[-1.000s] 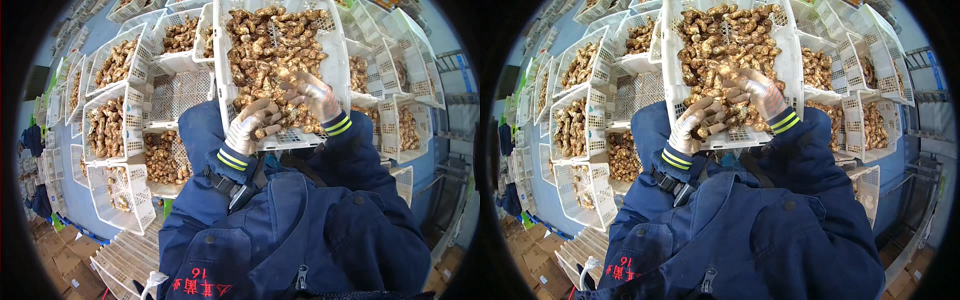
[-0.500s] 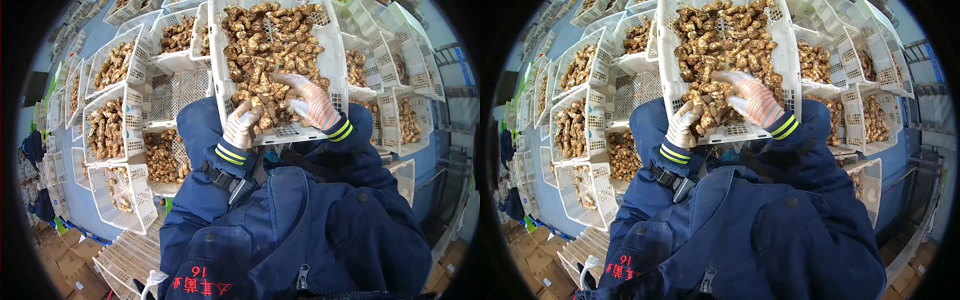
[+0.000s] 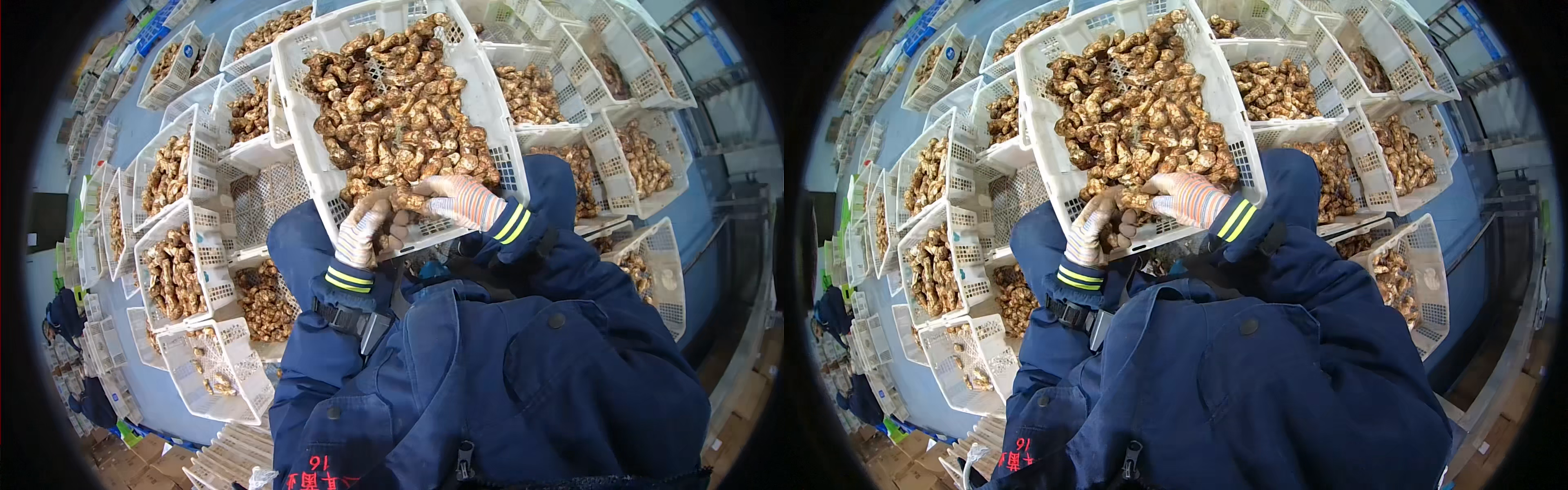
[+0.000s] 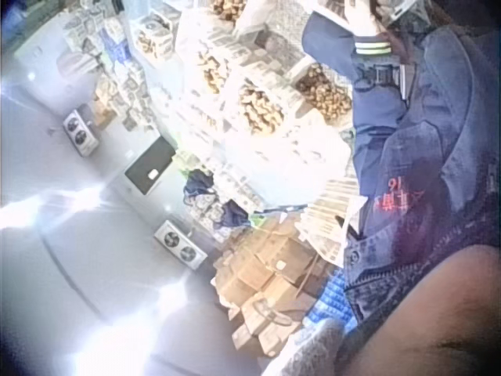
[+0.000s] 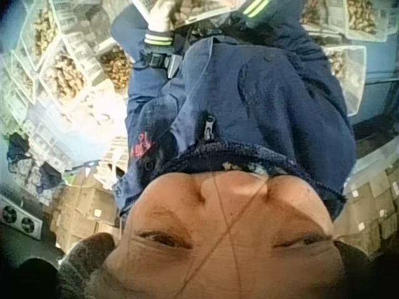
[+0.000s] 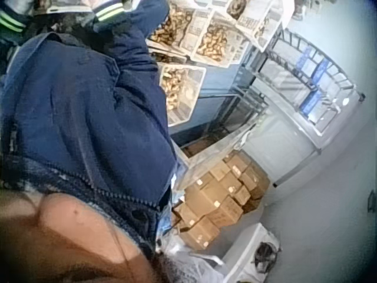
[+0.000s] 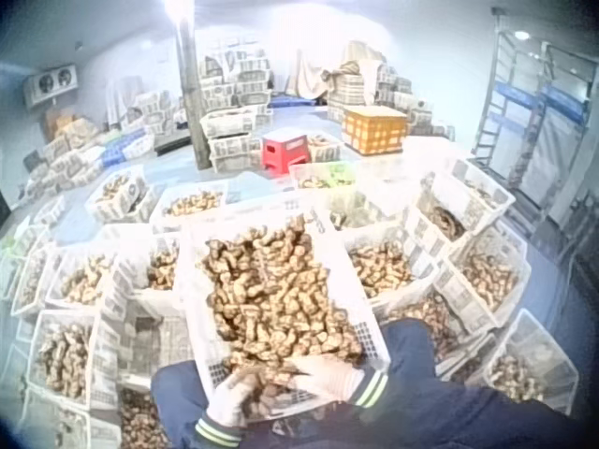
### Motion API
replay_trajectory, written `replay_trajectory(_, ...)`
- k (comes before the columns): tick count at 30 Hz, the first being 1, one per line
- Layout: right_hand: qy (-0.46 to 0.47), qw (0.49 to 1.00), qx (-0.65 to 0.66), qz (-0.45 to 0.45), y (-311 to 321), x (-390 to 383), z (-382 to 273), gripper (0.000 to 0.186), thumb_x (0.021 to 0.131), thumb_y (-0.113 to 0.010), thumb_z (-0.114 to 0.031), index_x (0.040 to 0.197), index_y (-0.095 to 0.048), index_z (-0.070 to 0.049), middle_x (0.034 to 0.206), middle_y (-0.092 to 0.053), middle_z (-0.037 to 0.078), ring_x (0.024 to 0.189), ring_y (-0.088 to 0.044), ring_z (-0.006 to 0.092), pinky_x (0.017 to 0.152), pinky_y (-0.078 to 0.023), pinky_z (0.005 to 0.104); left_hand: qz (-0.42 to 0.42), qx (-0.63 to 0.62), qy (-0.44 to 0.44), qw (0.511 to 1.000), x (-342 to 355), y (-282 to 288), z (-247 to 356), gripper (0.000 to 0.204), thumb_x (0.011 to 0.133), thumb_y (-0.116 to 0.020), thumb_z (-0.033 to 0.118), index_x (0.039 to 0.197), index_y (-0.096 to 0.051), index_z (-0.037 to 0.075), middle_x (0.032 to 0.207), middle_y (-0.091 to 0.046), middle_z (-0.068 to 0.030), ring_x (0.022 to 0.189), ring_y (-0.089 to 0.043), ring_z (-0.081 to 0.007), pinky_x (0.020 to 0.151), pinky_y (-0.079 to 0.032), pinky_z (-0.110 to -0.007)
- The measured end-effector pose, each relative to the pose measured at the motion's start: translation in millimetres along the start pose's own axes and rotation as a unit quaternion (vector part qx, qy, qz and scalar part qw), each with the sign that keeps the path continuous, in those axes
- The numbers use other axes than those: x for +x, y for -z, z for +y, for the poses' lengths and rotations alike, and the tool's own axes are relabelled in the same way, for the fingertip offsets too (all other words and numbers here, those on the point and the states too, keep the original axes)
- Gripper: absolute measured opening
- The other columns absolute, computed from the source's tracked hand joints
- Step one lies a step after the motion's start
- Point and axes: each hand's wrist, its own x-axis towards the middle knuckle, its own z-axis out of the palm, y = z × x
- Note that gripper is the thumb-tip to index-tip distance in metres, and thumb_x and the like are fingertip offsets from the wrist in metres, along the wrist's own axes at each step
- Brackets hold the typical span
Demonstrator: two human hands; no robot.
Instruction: The person sorts ginger roots by hand, picking them up from a white plastic crate and placing them into another crate. The process involves repetitive picking and placing of the roots to organize them within the containers.
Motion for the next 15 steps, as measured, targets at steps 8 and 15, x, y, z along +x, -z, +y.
replay_trajectory(8,-0.036,0.984,-0.175,-0.010,-22,8,-19,0.036,0.083,-0.058,-0.030,0.103,-0.055,-0.001,0.094,-0.061,0.023,0.090,-0.058,0.0398,0.078,-0.047,0.0422,0.054,0.140,0.005,0.989,11,27,-16,0.033,0.085,-0.066,0.021,0.109,-0.059,0.000,0.077,-0.062,-0.0056,0.056,-0.056,-0.0093,0.049,-0.047,-0.021)
replay_trajectory(15,-0.049,0.885,0.462,0.036,-8,2,-16,0.028,0.084,-0.059,-0.017,0.107,-0.060,0.000,0.086,-0.061,0.005,0.070,-0.062,0.0150,0.055,-0.051,0.0259,0.059,-0.093,-0.051,0.993,13,27,-12,0.054,0.085,-0.066,0.038,0.120,-0.051,0.000,0.091,-0.061,-0.0107,0.075,-0.062,-0.0209,0.067,-0.055,-0.033)
